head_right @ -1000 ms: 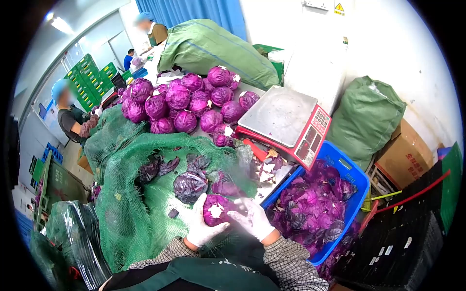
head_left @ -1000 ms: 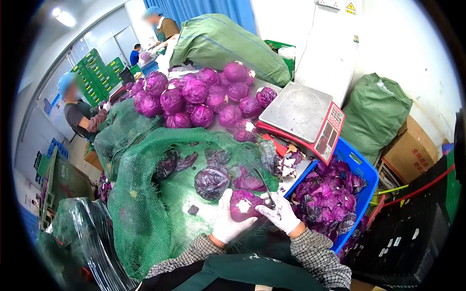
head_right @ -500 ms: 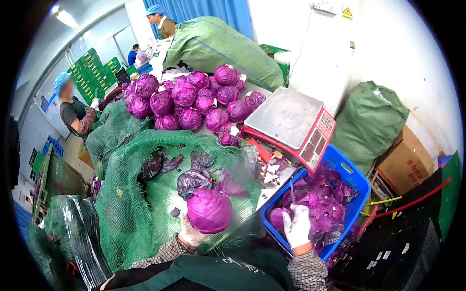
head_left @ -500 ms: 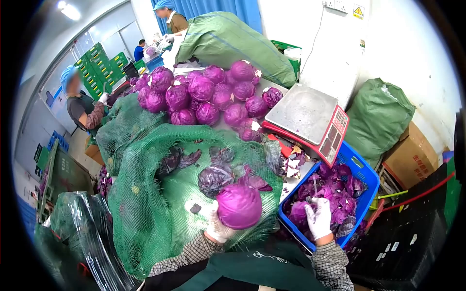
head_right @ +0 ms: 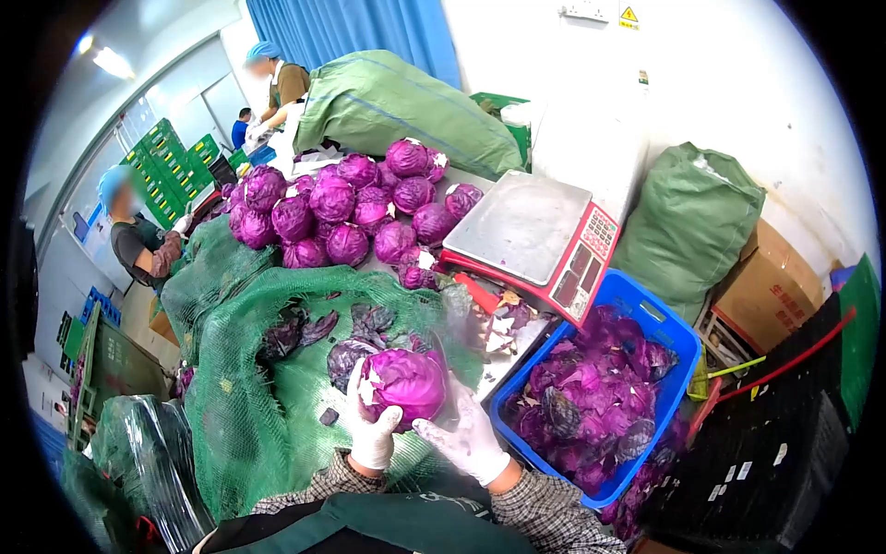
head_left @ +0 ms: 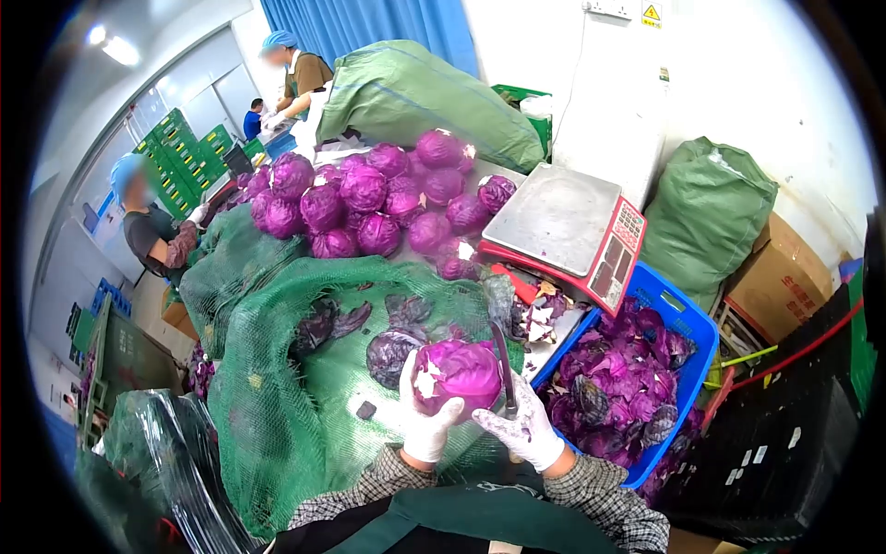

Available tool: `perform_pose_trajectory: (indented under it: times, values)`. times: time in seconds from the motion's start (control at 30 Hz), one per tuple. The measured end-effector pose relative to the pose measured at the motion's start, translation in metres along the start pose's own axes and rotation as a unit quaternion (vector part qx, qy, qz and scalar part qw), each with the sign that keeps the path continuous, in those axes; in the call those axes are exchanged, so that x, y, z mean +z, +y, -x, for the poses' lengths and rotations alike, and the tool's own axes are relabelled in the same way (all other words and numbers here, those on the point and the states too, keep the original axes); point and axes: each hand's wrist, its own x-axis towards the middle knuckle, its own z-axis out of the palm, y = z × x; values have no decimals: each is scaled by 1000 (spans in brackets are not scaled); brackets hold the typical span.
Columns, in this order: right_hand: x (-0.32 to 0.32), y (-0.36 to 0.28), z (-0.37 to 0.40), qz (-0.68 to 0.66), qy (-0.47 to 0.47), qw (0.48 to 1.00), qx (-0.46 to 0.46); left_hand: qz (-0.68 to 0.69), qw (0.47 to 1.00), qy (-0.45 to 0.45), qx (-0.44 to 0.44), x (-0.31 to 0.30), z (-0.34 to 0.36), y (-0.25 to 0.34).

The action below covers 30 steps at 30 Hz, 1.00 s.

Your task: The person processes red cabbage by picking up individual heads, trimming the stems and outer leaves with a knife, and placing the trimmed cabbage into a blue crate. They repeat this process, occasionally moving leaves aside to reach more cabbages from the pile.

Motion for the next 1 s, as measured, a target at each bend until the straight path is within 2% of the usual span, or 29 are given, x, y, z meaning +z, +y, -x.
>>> perform_pose_trajectory:
  times: [0.07,0.17,0.23,0.27,0.3,0.4,0.43,0.53,0.6,0.67,0.7,0.73,0.77,0.8,0.83,0.87,0.9,0.93,1.0]
  values:
    - [-2,-15,0,-96,-16,994,42,16,1000,24,-10,1,1,-1]
    - [-2,4,-1,13,6,998,-64,5,999,32,-3,2,0,1]
    - [-6,-9,5,-130,15,987,97,0,1000,16,11,2,-1,3]
    - [-6,-16,6,-198,19,964,178,-2,1000,10,16,4,-1,7]
    - [-5,-16,4,-171,33,972,159,-18,999,40,27,12,1,11]
    - [-14,-12,5,-228,-51,949,210,10,999,23,37,10,5,12]
    - [-15,-8,8,-238,-47,948,206,23,999,30,13,9,5,14]
    - [-13,-4,10,-250,-35,952,174,20,998,-50,41,1,4,13]
    - [-4,-16,6,-297,1,941,164,-8,996,-56,61,-2,2,12]
    - [-1,-9,7,-186,32,975,116,-9,997,-52,62,-1,3,13]
    - [-2,14,7,-47,44,996,69,2,999,-40,36,-1,4,13]
    - [-2,21,6,93,55,994,19,13,999,-29,12,-3,6,11]
    - [-1,24,8,50,72,996,34,23,1000,-16,-12,-5,8,9]
    - [-3,26,6,-101,97,987,80,97,992,7,-82,-7,7,6]
    - [-7,29,3,-249,121,953,125,170,973,29,-152,-10,7,2]
    - [-14,30,3,-389,143,894,169,242,943,51,-221,-10,7,0]
    - [-28,23,6,-74,104,989,77,309,899,49,-308,-6,8,4]
    - [-41,15,8,259,135,956,-9,333,882,36,-332,-4,9,7]
    - [-78,25,12,360,180,915,-24,383,843,12,-377,-2,8,10]
